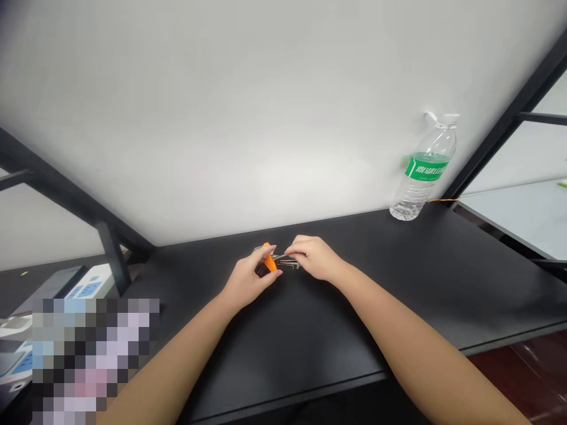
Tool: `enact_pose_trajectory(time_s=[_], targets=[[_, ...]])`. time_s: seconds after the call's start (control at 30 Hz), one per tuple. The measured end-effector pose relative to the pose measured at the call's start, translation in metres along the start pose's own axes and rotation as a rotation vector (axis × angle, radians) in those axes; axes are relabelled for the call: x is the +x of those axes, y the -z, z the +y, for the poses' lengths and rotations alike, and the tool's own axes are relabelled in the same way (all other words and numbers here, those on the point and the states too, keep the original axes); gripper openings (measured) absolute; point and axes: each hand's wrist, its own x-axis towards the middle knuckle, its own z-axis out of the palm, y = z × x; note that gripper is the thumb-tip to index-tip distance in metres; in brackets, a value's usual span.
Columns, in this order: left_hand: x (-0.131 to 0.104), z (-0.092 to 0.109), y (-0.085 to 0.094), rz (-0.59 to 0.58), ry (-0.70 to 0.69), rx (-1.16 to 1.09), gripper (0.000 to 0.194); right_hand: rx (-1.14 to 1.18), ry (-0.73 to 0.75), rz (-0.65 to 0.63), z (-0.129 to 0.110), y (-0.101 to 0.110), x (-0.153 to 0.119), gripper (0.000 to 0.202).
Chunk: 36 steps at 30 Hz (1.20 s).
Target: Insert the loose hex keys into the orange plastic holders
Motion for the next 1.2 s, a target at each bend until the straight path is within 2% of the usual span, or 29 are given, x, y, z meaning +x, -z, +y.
enact_pose_trajectory(time_s=[0.4,0.57,0.73,0.97,1.2], targets=[[-0.001,-0.003,0.0,-0.044,-0.072,0.064,0.067,-0.17,0.057,-0.135,-0.012,0.001,-0.005,0.034],[-0.001,-0.002,0.0,-0.113,-0.127,0.099,0.072,-0.19,0.082,-0.157,-0.016,-0.002,-0.005,0.031],[-0.001,-0.001,-0.001,-0.06,-0.129,0.087,0.073,-0.109,-0.029,-0.071,-0.016,-0.009,-0.002,0.017],[-0.001,0.0,0.001,-0.147,-0.121,0.143,0.083,-0.015,-0.163,-0.138,-0.013,-0.007,-0.001,0.021],[-0.001,0.0,0.0,-0.176,-0.049,0.028,0.077,-0.005,-0.156,-0.166,-0.01,-0.006,0.0,0.027]])
